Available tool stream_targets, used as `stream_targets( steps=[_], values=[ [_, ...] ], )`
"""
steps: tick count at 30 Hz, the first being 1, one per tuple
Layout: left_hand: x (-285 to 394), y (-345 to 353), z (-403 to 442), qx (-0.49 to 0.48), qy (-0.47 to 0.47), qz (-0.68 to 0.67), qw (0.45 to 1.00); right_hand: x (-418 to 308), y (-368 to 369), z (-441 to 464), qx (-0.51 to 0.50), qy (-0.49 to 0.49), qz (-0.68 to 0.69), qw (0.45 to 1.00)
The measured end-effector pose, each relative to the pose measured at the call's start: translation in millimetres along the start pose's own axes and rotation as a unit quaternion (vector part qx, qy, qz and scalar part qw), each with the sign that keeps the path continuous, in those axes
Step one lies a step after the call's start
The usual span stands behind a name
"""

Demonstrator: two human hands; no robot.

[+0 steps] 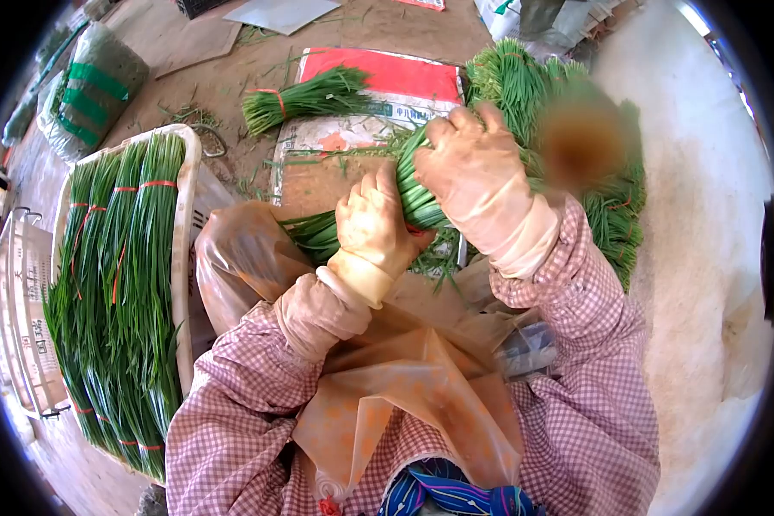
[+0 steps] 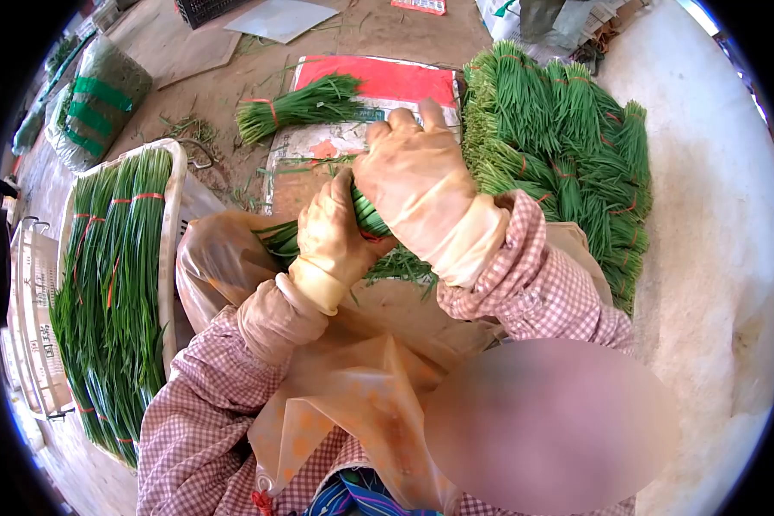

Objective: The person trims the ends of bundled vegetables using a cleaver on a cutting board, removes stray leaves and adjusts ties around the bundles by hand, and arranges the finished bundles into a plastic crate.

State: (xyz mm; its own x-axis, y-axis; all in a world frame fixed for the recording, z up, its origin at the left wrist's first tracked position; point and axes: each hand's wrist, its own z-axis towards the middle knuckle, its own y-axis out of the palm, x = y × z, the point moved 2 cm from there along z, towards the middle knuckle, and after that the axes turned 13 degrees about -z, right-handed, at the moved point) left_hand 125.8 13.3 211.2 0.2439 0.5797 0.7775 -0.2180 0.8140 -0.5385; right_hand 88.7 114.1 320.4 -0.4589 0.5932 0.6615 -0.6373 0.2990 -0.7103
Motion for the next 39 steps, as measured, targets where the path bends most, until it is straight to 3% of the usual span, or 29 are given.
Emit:
stream_targets(
  steps=[3,5,6,7,8,10,11,13,15,17,18,19,20,21,22,23,25,27,29,30,31,33,34,39],
  values=[
    [-1,-1,2,-0.022,0.009,-0.012,1.000,1,12,1,-0.034,-0.041,0.042,0.998],
    [-2,-2,2,-0.012,0.028,-0.011,0.999,16,24,-6,0.083,0.026,0.241,0.967],
    [-3,-3,2,0.000,0.044,-0.008,0.999,29,22,-6,0.035,0.055,0.448,0.891],
    [-3,-4,2,0.002,0.043,-0.008,0.999,41,23,-12,-0.035,0.119,0.573,0.810],
    [-4,-5,1,0.003,0.044,-0.024,0.999,52,28,-21,0.053,0.134,0.686,0.713],
    [-9,-3,4,0.019,0.052,-0.076,0.996,77,40,-46,0.143,0.148,0.776,0.596],
    [-7,-10,7,-0.018,0.001,-0.120,0.993,91,46,-61,0.158,0.171,0.868,0.439],
    [-6,-18,14,-0.039,-0.050,-0.264,0.962,87,59,-78,0.182,0.180,0.930,0.265],
    [6,-30,19,-0.072,-0.112,-0.563,0.815,54,88,-98,0.013,0.325,0.687,0.650],
    [0,-31,25,-0.123,-0.106,-0.590,0.791,7,90,-100,-0.018,0.277,0.690,0.669],
    [-1,-35,23,-0.121,-0.119,-0.568,0.806,-19,85,-95,-0.019,0.234,0.697,0.678],
    [2,-39,23,-0.121,-0.115,-0.560,0.811,-40,78,-91,-0.033,0.219,0.746,0.628],
    [6,-44,24,-0.131,-0.132,-0.609,0.771,-61,72,-87,-0.048,0.207,0.789,0.576],
    [8,-47,23,-0.140,-0.149,-0.655,0.728,-74,67,-83,-0.074,0.216,0.861,0.455],
    [7,-49,21,-0.130,-0.144,-0.648,0.736,-79,59,-76,-0.082,0.198,0.909,0.357],
    [8,-54,19,-0.132,-0.139,-0.645,0.740,-80,52,-75,-0.075,0.196,0.910,0.357],
    [9,-62,16,-0.154,-0.149,-0.691,0.691,-82,40,-75,-0.040,0.224,0.894,0.385],
    [4,-67,18,-0.158,-0.175,-0.678,0.696,-76,33,-74,-0.044,0.224,0.897,0.379],
    [4,-72,24,-0.164,-0.148,-0.661,0.717,-69,28,-74,-0.029,0.279,0.862,0.421],
    [7,-75,22,-0.150,-0.128,-0.659,0.726,-70,33,-77,-0.032,0.298,0.818,0.491],
    [-3,-67,19,-0.140,-0.118,-0.639,0.747,-73,36,-78,-0.032,0.296,0.816,0.495],
    [-2,-57,17,-0.086,-0.098,-0.648,0.751,-75,38,-78,-0.020,0.317,0.708,0.631],
    [-2,-57,16,-0.084,-0.101,-0.648,0.750,-73,34,-77,-0.021,0.313,0.670,0.673],
    [-7,-60,17,-0.085,-0.145,-0.725,0.668,-56,18,-68,-0.005,0.239,0.652,0.719]
  ],
)
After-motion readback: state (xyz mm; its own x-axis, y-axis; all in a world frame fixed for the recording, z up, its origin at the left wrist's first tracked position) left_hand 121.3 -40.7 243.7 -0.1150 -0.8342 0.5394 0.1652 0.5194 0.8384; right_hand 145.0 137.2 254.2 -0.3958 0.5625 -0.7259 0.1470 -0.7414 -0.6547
